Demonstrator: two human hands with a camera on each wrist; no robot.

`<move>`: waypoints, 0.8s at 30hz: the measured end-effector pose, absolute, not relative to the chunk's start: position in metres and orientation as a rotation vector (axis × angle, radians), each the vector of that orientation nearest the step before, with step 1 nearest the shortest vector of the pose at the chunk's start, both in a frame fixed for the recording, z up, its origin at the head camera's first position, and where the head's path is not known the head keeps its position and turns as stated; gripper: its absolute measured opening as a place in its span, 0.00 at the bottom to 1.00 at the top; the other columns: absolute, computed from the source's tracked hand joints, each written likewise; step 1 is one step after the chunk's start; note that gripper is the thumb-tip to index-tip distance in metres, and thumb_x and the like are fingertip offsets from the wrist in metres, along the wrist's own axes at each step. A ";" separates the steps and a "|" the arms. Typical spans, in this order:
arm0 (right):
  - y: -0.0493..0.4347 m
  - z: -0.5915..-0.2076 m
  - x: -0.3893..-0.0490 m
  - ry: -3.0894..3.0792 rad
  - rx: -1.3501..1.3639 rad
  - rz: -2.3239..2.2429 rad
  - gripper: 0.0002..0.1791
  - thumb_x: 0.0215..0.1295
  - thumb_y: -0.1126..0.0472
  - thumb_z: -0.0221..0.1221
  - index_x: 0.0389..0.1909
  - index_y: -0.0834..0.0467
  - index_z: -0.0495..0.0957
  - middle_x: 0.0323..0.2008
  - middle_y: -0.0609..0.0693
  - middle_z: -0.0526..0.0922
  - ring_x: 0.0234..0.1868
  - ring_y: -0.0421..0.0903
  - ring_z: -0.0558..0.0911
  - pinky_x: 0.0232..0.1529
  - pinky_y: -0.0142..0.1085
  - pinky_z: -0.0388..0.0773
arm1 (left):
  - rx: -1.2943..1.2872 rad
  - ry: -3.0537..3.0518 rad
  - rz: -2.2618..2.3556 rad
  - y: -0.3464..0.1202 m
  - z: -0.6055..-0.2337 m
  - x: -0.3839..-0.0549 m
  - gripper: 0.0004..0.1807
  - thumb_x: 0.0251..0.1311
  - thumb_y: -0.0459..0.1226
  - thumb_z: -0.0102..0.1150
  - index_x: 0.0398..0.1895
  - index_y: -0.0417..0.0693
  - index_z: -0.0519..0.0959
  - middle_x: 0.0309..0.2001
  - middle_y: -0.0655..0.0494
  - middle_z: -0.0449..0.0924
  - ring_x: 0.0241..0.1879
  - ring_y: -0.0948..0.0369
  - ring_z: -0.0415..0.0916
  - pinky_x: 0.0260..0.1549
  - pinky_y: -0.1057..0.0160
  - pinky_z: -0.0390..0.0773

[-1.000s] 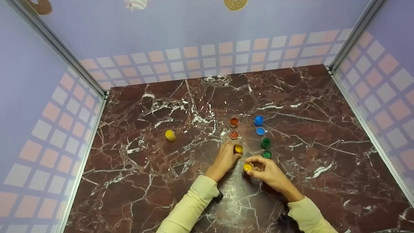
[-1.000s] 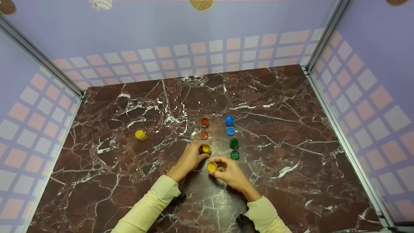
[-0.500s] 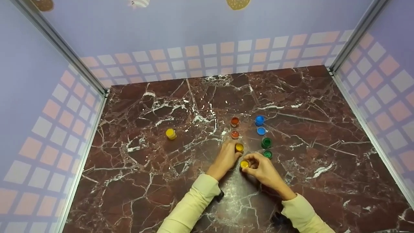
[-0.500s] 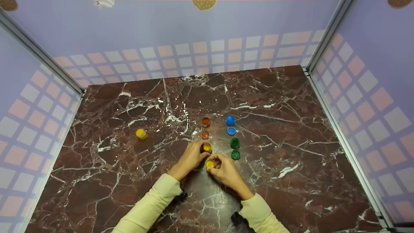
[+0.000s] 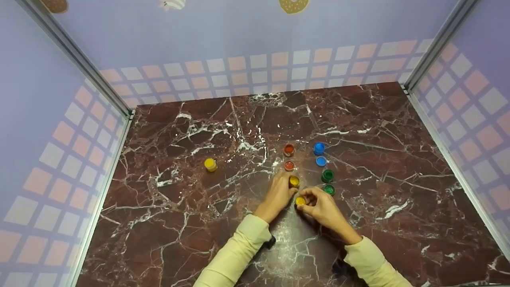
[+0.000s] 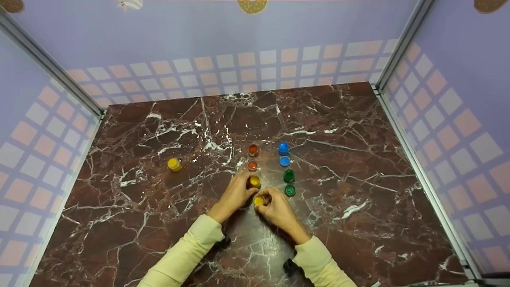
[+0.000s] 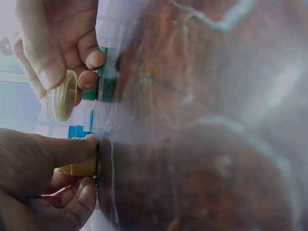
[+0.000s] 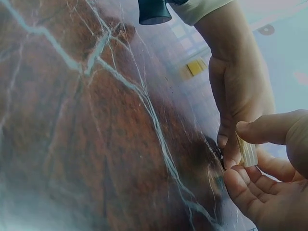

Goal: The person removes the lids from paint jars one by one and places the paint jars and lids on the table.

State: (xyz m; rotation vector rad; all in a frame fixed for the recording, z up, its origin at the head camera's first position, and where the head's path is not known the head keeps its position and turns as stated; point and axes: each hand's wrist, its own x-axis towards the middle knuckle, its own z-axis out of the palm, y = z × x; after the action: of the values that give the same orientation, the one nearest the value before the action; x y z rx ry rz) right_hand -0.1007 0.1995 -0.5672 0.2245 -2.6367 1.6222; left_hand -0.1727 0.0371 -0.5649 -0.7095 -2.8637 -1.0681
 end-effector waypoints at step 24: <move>0.189 -0.573 -0.112 -2.696 0.222 1.409 0.16 0.52 0.68 0.77 0.41 0.65 0.84 0.33 0.54 0.81 0.32 0.49 0.80 0.33 0.33 0.75 | -0.654 -2.769 -1.163 0.015 -0.566 -0.164 0.25 0.59 0.30 0.71 0.60 0.36 0.77 0.53 0.45 0.77 0.54 0.50 0.77 0.60 0.55 0.75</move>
State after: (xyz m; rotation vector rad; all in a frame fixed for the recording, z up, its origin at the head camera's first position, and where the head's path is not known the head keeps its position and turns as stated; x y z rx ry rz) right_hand -0.1118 0.1892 -0.5728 0.2222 -2.6959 1.4093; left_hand -0.1643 0.0154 -0.5657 -0.6536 -2.7687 -1.1634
